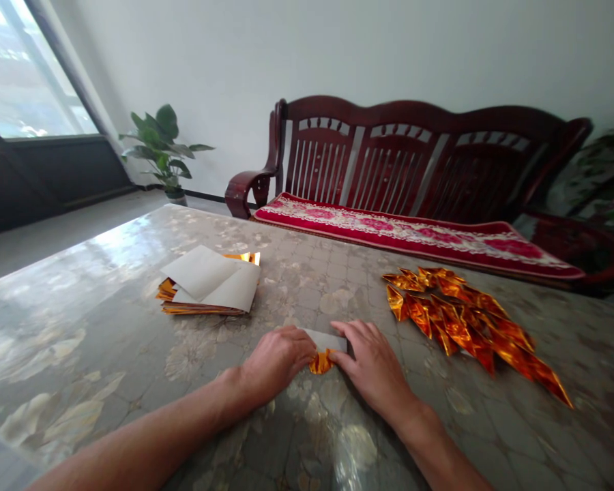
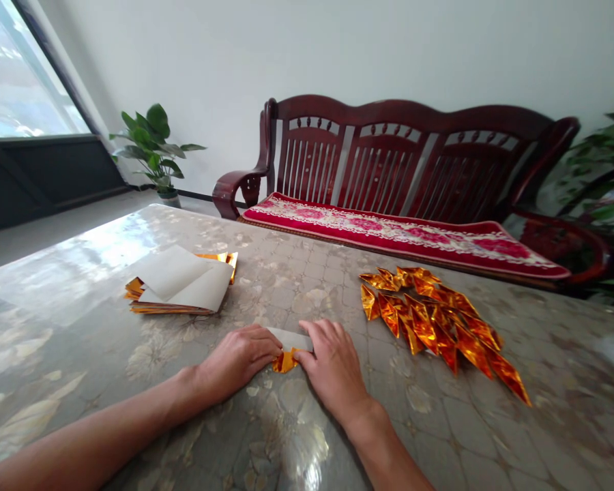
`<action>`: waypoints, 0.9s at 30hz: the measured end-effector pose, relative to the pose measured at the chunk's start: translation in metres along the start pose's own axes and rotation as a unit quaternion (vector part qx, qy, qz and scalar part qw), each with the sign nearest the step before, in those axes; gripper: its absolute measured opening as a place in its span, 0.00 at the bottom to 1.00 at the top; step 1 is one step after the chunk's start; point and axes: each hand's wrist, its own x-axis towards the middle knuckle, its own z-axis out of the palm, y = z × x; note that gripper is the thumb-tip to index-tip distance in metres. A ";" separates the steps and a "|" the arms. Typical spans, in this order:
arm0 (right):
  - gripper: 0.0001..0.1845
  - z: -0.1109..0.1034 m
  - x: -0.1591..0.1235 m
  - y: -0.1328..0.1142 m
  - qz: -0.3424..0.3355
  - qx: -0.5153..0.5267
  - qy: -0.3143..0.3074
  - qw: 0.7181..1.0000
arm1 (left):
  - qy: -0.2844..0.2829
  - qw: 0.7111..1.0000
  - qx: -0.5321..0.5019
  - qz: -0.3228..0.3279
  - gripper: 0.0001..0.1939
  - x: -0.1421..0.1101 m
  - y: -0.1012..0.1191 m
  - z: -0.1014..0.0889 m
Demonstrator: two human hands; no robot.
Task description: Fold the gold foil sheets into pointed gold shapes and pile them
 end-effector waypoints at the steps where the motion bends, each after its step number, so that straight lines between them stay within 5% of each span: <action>1: 0.20 0.000 0.001 0.001 0.001 -0.001 -0.002 1.000 | 0.002 1.000 -0.003 -0.010 0.13 0.001 0.000 0.000; 6: 0.18 -0.002 0.004 0.003 0.013 -0.014 -0.029 0.999 | 0.046 0.997 0.036 -0.059 0.08 0.006 0.000 -0.005; 9: 0.13 -0.004 0.006 0.002 0.030 -0.011 -0.042 0.999 | 0.057 0.992 0.054 -0.103 0.26 0.009 -0.004 -0.009; 11: 0.09 -0.005 0.006 0.001 0.037 -0.006 -0.042 0.998 | 0.043 0.990 0.055 -0.126 0.29 0.011 -0.009 -0.010; 20: 0.16 -0.002 0.008 -0.002 0.057 0.069 -0.046 0.995 | 0.019 0.989 0.008 -0.149 0.15 0.016 -0.017 -0.008; 27: 0.08 -0.003 0.008 -0.002 0.033 0.048 -0.063 0.996 | 0.019 0.989 -0.031 -0.145 0.09 0.017 -0.015 -0.007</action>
